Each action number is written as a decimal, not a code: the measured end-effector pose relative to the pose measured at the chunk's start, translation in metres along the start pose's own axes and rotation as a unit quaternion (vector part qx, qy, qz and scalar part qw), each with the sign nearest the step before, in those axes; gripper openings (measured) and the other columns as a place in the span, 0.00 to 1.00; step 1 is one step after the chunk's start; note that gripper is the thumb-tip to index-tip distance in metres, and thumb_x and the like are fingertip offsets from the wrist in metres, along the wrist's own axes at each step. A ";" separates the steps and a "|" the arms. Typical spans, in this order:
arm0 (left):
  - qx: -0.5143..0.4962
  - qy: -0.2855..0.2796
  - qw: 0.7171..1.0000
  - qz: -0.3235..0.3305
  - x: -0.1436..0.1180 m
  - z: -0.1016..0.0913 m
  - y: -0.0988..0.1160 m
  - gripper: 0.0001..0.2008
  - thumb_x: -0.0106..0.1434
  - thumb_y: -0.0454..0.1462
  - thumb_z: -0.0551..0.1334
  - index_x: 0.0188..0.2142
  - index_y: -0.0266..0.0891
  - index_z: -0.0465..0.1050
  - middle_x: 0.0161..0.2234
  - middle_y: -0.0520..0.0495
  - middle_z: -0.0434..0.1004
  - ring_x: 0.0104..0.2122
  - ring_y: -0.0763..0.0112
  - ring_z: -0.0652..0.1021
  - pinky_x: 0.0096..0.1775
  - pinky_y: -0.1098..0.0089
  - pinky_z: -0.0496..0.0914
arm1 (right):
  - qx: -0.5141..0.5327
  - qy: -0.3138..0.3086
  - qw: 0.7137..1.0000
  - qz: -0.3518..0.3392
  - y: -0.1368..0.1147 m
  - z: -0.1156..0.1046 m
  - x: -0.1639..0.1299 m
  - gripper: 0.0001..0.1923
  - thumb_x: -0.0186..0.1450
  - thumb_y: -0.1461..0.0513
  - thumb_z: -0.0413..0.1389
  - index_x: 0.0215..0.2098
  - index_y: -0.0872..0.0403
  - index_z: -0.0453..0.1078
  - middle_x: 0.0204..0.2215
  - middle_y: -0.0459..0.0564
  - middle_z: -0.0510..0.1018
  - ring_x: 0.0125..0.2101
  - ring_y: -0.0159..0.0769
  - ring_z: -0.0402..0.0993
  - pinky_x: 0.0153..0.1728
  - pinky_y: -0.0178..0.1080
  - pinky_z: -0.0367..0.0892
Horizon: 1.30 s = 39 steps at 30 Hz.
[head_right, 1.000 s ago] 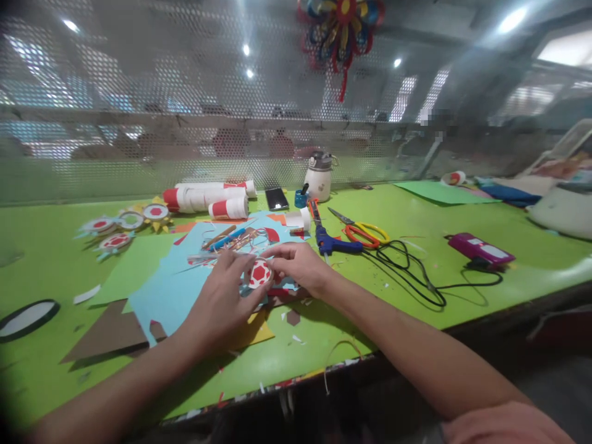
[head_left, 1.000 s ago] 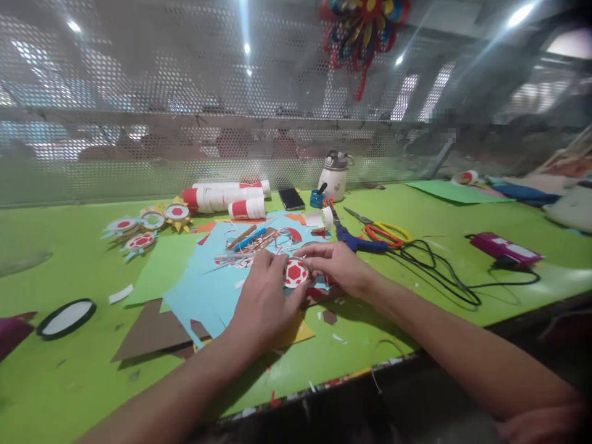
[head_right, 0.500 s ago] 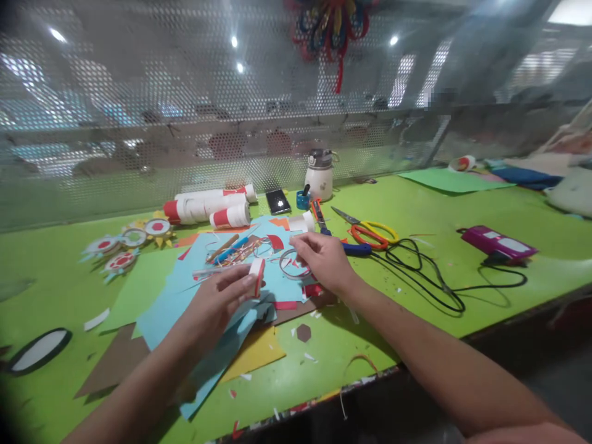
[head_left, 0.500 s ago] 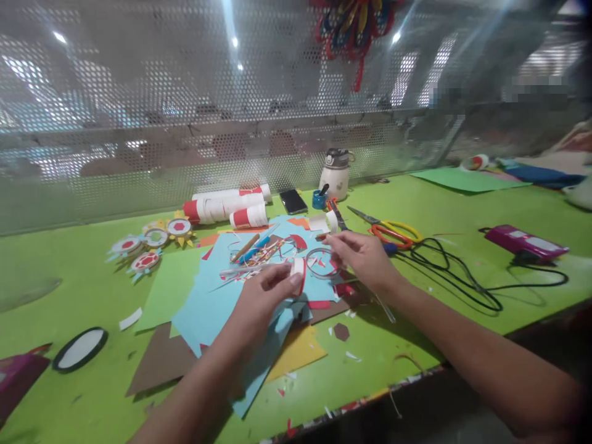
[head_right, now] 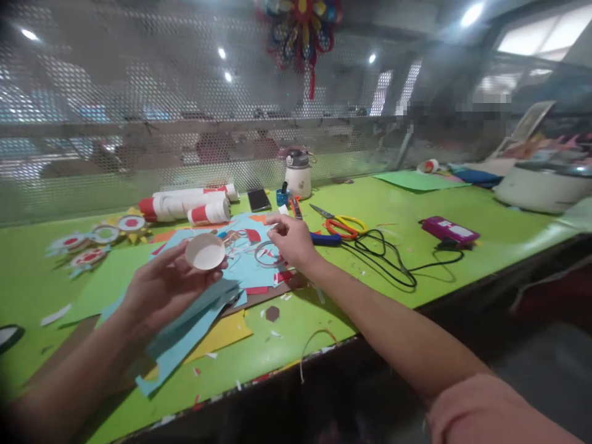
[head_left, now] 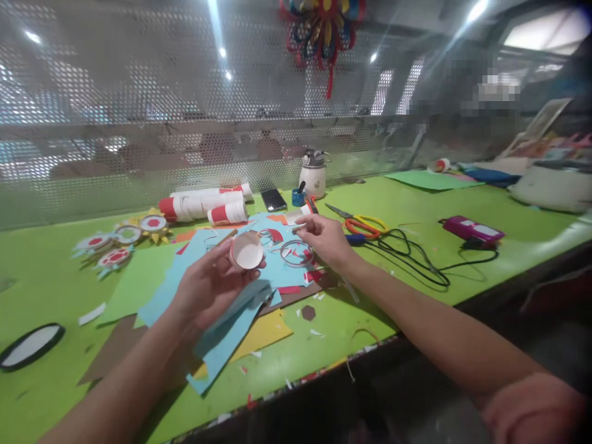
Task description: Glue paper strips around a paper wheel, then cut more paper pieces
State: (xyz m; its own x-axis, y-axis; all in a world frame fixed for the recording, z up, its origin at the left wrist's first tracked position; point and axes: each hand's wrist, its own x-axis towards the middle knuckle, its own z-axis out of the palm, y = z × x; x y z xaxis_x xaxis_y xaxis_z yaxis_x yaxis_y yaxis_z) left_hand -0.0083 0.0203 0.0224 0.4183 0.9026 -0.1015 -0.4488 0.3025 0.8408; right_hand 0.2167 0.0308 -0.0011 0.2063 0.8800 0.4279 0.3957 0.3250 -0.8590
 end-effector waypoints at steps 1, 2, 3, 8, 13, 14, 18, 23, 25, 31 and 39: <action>-0.008 -0.009 1.000 0.005 -0.001 0.000 0.001 0.15 0.60 0.39 0.61 0.44 0.33 0.74 0.42 0.39 0.76 0.36 0.60 0.77 0.32 0.66 0.74 | -0.007 -0.011 1.000 -0.003 0.001 0.002 -0.001 0.05 0.64 0.64 0.58 0.38 0.58 0.71 0.25 0.41 0.73 0.24 0.29 0.70 0.27 0.34 0.68; -0.015 -0.017 1.000 0.010 -0.001 0.000 0.001 0.15 0.60 0.39 0.60 0.44 0.33 0.74 0.42 0.38 0.76 0.36 0.60 0.77 0.32 0.66 0.74 | -0.014 -0.021 1.000 -0.006 0.002 0.004 -0.002 0.06 0.65 0.62 0.57 0.38 0.58 0.71 0.27 0.43 0.74 0.25 0.29 0.71 0.27 0.35 0.69; -0.021 -0.028 0.999 0.011 -0.002 0.000 0.001 0.15 0.60 0.39 0.60 0.44 0.32 0.74 0.42 0.38 0.76 0.35 0.60 0.77 0.32 0.66 0.74 | -0.021 -0.030 0.999 -0.009 0.002 0.005 -0.003 0.07 0.67 0.61 0.56 0.38 0.58 0.70 0.30 0.44 0.75 0.26 0.29 0.73 0.28 0.36 0.70; -0.010 -0.079 0.997 -0.024 -0.004 -0.001 -0.004 0.17 0.60 0.41 0.61 0.46 0.35 0.74 0.40 0.40 0.76 0.33 0.65 0.76 0.34 0.66 0.74 | -0.039 -0.054 0.997 -0.034 -0.001 0.007 -0.007 0.08 0.68 0.60 0.55 0.40 0.58 0.71 0.33 0.46 0.77 0.29 0.31 0.75 0.31 0.38 0.72; 0.108 -0.060 0.992 0.039 -0.001 -0.001 -0.008 0.18 0.55 0.36 0.68 0.46 0.39 0.75 0.42 0.45 0.76 0.36 0.68 0.75 0.35 0.71 0.71 | -0.045 -0.071 0.995 -0.052 -0.004 0.004 -0.005 0.08 0.68 0.60 0.56 0.37 0.58 0.71 0.31 0.45 0.76 0.27 0.30 0.74 0.30 0.37 0.72; 0.147 -0.055 0.986 0.050 0.000 -0.001 -0.008 0.20 0.54 0.36 0.68 0.48 0.39 0.74 0.42 0.44 0.76 0.37 0.68 0.75 0.36 0.71 0.70 | -0.046 -0.077 0.994 -0.055 -0.005 0.004 -0.006 0.08 0.68 0.60 0.56 0.37 0.58 0.71 0.30 0.44 0.76 0.27 0.30 0.73 0.29 0.37 0.71; 0.296 -0.049 0.949 0.101 0.000 -0.001 -0.009 0.24 0.57 0.41 0.67 0.52 0.39 0.72 0.43 0.44 0.76 0.40 0.67 0.73 0.39 0.71 0.67 | -0.044 -0.101 0.991 -0.072 -0.009 0.008 -0.012 0.07 0.67 0.61 0.57 0.33 0.58 0.71 0.25 0.41 0.74 0.23 0.28 0.71 0.26 0.34 0.69; 0.319 -0.028 0.938 0.128 0.002 -0.002 -0.011 0.25 0.57 0.43 0.66 0.53 0.40 0.71 0.36 0.47 0.76 0.36 0.67 0.74 0.37 0.69 0.69 | -0.022 -0.053 0.996 -0.071 -0.017 0.005 -0.015 0.12 0.64 0.62 0.59 0.22 0.58 0.71 0.15 0.38 0.66 0.19 0.27 0.65 0.23 0.32 0.62; 0.269 -0.014 0.956 0.118 0.002 -0.001 -0.009 0.25 0.58 0.42 0.66 0.54 0.42 0.69 0.38 0.47 0.76 0.36 0.67 0.76 0.37 0.68 0.71 | -0.013 -0.002 0.998 -0.058 -0.019 -0.004 -0.007 0.14 0.65 0.60 0.58 0.23 0.58 0.71 0.16 0.39 0.67 0.21 0.28 0.67 0.24 0.33 0.63; 0.151 0.032 0.985 0.080 0.005 -0.003 0.005 0.19 0.59 0.36 0.64 0.50 0.43 0.72 0.46 0.46 0.76 0.39 0.71 0.77 0.38 0.74 0.74 | -0.035 0.102 0.994 0.031 -0.019 -0.052 0.032 0.13 0.69 0.58 0.54 0.47 0.57 0.69 0.41 0.50 0.76 0.34 0.35 0.76 0.34 0.41 0.73; 0.111 0.016 0.991 0.078 0.009 -0.010 0.008 0.19 0.55 0.31 0.65 0.48 0.40 0.72 0.41 0.45 0.77 0.37 0.70 0.79 0.37 0.75 0.75 | -0.188 -0.037 0.975 0.115 -0.011 -0.098 0.025 0.15 0.68 0.59 0.55 0.52 0.56 0.67 0.48 0.53 0.73 0.42 0.40 0.75 0.41 0.47 0.72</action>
State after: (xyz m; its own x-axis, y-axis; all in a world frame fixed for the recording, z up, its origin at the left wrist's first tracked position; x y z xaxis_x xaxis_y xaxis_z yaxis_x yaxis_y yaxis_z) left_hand -0.0163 0.0338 0.0225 0.3306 0.9434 0.0252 -0.3206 0.0872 0.9432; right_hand 0.3050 0.0151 0.0466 0.2681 0.9418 0.2027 0.6498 -0.0215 -0.7598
